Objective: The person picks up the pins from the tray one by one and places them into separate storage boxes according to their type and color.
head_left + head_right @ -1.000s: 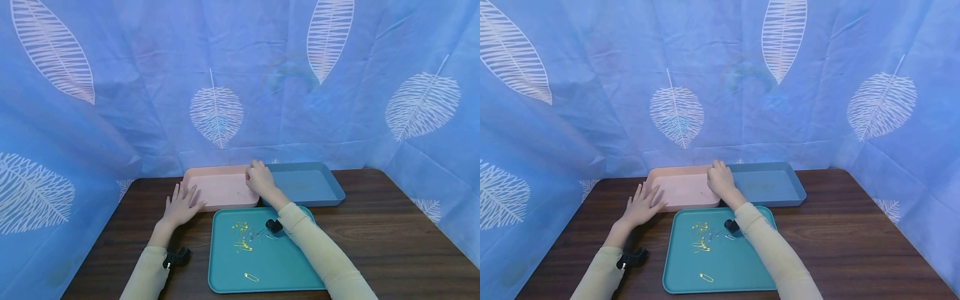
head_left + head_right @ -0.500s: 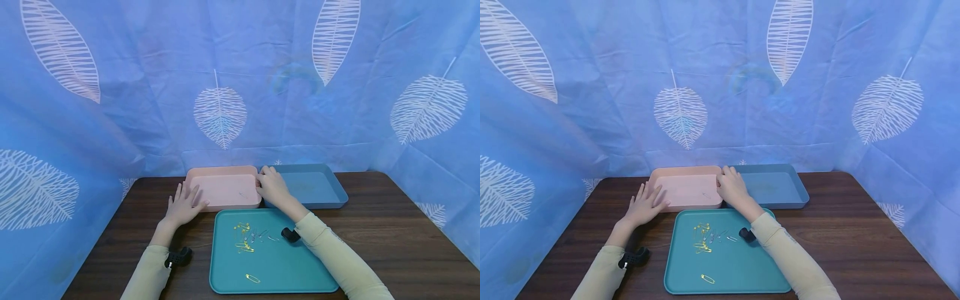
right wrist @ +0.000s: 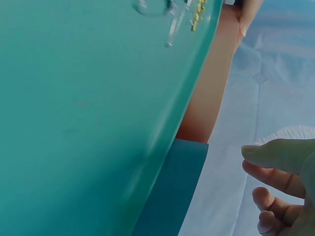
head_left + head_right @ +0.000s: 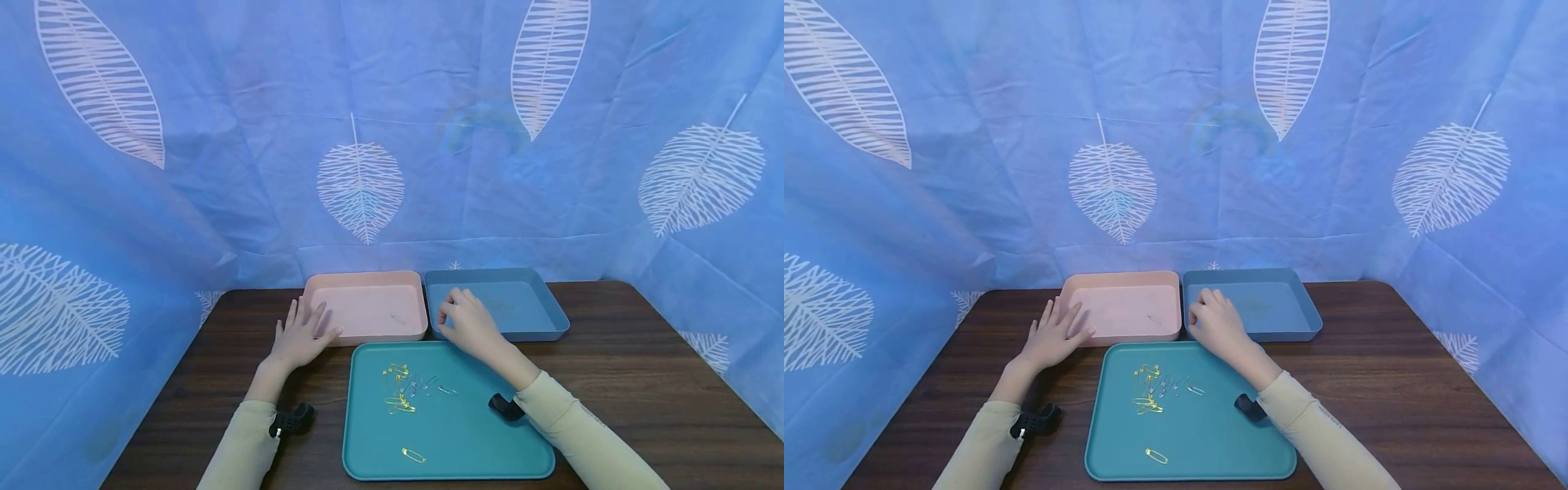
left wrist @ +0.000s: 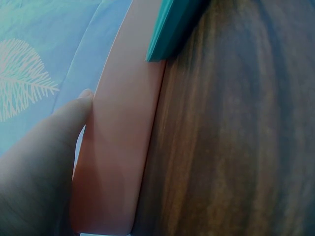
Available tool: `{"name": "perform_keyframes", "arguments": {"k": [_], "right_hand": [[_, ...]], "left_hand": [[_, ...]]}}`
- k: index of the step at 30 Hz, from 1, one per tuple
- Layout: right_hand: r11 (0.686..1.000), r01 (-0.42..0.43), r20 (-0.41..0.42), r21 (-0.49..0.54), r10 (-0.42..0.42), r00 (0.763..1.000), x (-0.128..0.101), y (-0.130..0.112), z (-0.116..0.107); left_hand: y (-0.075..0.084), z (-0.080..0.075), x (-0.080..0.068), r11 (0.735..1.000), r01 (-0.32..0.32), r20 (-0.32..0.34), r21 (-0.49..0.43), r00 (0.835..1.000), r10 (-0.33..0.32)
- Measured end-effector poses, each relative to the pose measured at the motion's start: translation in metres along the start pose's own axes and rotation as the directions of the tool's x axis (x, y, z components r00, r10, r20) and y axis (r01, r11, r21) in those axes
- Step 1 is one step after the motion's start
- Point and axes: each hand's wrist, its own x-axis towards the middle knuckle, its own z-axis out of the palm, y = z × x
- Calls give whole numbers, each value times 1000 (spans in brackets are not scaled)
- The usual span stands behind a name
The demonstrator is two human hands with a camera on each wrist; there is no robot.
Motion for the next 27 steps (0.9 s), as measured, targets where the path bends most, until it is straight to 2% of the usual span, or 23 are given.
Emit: {"name": "perform_keyframes", "arguments": {"k": [14,20,27], "right_hand": [[997,62,84,-53,-57,995,-33,-1,-11],[998,44,207,45,-52,977,-43,-5,-13],[988,73,323,134,-114,939,-50,-6,-8]], "left_hand": [[-1,2,1,1000,6,-4,5,1000,-6],[0,2,1,1000,6,-3,2,1000,-6],[-1,2,1,1000,2,-5,5,1000,-2]]}}
